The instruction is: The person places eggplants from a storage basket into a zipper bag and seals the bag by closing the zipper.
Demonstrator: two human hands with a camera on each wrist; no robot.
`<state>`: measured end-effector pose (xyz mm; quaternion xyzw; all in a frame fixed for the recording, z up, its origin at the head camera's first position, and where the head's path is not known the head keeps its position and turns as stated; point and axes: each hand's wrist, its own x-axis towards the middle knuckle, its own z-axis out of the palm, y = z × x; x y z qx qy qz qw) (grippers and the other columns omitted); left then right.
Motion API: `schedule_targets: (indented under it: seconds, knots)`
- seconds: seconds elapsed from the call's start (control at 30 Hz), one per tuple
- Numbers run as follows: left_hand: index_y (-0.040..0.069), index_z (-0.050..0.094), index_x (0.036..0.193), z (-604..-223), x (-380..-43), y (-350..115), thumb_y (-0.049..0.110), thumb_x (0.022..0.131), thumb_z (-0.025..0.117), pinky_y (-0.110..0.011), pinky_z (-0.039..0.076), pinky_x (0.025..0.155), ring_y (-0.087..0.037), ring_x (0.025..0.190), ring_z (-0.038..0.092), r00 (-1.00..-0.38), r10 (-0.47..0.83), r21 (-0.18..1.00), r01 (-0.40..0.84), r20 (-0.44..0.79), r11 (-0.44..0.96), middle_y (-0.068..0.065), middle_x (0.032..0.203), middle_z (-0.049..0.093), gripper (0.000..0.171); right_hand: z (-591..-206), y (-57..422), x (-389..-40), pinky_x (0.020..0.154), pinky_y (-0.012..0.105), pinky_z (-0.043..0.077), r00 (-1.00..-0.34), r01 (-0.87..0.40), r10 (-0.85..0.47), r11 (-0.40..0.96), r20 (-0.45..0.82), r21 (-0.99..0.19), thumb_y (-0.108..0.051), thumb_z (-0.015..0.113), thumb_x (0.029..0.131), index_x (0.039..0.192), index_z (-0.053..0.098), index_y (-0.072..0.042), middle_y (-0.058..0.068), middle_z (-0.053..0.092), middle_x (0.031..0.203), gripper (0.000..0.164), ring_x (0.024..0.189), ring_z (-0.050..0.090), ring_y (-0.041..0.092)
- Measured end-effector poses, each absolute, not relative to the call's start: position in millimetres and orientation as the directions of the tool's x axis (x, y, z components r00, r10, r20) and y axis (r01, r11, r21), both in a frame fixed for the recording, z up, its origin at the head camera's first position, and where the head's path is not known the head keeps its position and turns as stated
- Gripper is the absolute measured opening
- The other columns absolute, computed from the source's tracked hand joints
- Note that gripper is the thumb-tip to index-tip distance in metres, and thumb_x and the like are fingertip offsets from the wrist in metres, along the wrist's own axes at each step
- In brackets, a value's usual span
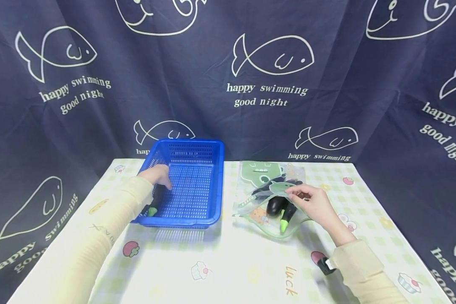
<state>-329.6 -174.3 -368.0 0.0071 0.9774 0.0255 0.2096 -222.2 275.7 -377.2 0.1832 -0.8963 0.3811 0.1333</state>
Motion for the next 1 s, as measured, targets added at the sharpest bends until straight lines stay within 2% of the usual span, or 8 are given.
schedule_targets:
  seconds: [0.23,0.43,0.63,0.73,0.87,1.0]
  knots:
    - [-0.008,0.045,0.131,-370.6,-330.1,-171.1,0.02,0.077,0.074,-0.043,0.042,0.1,-0.036,0.125,0.045,-0.91,-0.005,0.014,-0.012,-0.415,1.0,-0.026,0.136,0.044,0.068,-390.5,285.0,-232.8,0.066,0.011,0.046,-0.892,-0.441,-0.235,0.645,0.387,-0.624,-0.002,0.067,0.084,0.099,0.07,-0.001,0.015,0.07,0.095,0.016,0.077,0.06,-0.005]
    - [-0.007,0.047,0.13,-372.7,-326.8,-169.0,0.013,0.077,0.074,-0.047,0.041,0.101,-0.035,0.125,0.045,-0.906,-0.064,0.023,-0.081,-0.419,0.996,-0.026,0.137,0.044,0.062,-373.8,274.1,-220.7,0.066,0.012,0.047,-0.892,-0.442,-0.232,0.626,0.389,-0.642,-0.001,0.066,0.084,0.099,0.07,0.0,0.018,0.069,0.095,0.015,0.076,0.06,-0.004]
    - [-0.008,0.05,0.126,-372.8,-323.5,-168.1,0.013,0.076,0.075,-0.047,0.039,0.102,-0.035,0.124,0.046,-0.909,-0.072,0.044,-0.098,-0.411,0.994,-0.027,0.136,0.045,0.059,-363.7,267.4,-213.4,0.065,0.012,0.047,-0.889,-0.448,-0.232,0.623,0.395,-0.642,0.002,0.066,0.083,0.097,0.069,0.003,0.021,0.068,0.093,0.014,0.075,0.061,-0.004]
    - [-0.011,0.041,0.131,-375.7,-323.9,-167.6,0.015,0.077,0.075,-0.046,0.039,0.102,-0.036,0.124,0.046,-0.907,-0.07,0.055,-0.102,-0.414,0.993,-0.029,0.135,0.044,0.069,-364.4,267.7,-213.7,0.065,0.012,0.047,-0.891,-0.445,-0.231,0.621,0.392,-0.646,0.002,0.066,0.083,0.098,0.069,0.004,0.022,0.068,0.093,0.015,0.074,0.061,-0.003]
    - [-0.013,0.02,0.14,-381.0,-324.4,-167.5,0.019,0.079,0.072,-0.046,0.038,0.103,-0.038,0.127,0.043,-0.9,-0.061,0.073,-0.102,-0.431,0.992,-0.032,0.138,0.037,0.087,-365.7,268.2,-214.0,0.065,0.012,0.047,-0.893,-0.441,-0.23,0.622,0.387,-0.647,0.002,0.065,0.084,0.098,0.069,0.003,0.022,0.068,0.094,0.015,0.075,0.061,-0.003]
    - [-0.01,0.013,0.143,-384.1,-323.4,-167.6,0.02,0.079,0.071,-0.049,0.037,0.103,-0.039,0.127,0.042,-0.898,-0.057,0.1,-0.112,-0.436,0.989,-0.032,0.139,0.036,0.092,-366.8,268.6,-213.8,0.065,0.012,0.048,-0.893,-0.442,-0.233,0.619,0.386,-0.649,0.002,0.065,0.084,0.099,0.069,0.003,0.021,0.068,0.094,0.015,0.075,0.062,-0.002]
